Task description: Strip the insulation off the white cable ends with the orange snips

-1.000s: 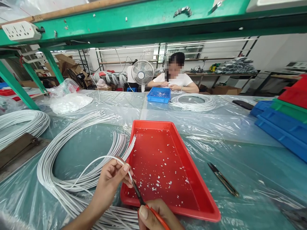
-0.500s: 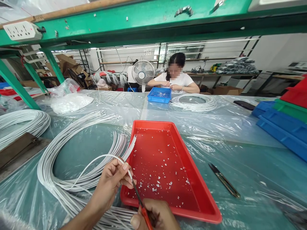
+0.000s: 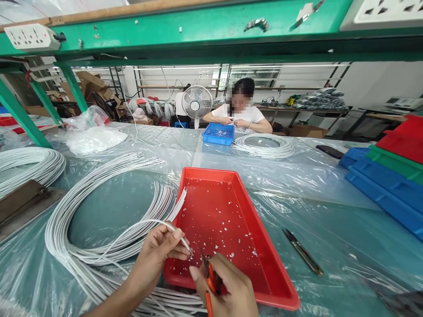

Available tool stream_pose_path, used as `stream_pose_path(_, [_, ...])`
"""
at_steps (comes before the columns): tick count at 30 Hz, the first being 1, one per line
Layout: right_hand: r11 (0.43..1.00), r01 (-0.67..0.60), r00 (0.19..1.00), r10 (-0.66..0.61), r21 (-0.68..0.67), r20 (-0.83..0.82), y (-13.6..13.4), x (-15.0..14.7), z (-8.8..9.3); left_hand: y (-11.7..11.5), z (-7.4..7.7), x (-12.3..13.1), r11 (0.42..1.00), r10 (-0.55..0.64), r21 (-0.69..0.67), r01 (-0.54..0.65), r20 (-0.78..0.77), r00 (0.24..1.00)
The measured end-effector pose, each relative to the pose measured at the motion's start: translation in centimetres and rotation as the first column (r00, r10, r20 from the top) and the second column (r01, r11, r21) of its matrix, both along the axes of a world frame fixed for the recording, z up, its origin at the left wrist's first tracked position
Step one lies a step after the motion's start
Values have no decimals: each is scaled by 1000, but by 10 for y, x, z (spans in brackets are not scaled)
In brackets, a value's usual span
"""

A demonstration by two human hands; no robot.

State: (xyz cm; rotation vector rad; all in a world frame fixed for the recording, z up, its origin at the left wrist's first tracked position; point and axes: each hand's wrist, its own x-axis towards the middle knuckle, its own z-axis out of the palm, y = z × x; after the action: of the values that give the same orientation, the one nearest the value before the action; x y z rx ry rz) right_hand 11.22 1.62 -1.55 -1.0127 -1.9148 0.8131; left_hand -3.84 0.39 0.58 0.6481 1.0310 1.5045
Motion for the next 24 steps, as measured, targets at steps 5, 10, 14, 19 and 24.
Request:
stream_pose_path(5, [1000,9,997,-11,-24,-79,11,-1,-2,1,-2,1,999,1,40,1,-47,999])
stream_pose_path(10, [1000,22,978,-25,-20,-208,13,-2,-5,0,-2,3,996,-80,34,79,19,997])
stream_pose_path(14, [990,127,929,-139,-59,-343,11,-5,3,1,-5,6,991,-133,-17,135,94,987])
stream_pose_path(19, [985,153,905,-174,-85,-387,11,0,9,-2,-3,15,978,-179,-78,196,183,967])
stream_pose_path(24, [990,130,922,-142,-57,-359,20,13,4,-16,4,23,881,-431,-137,452,162,888])
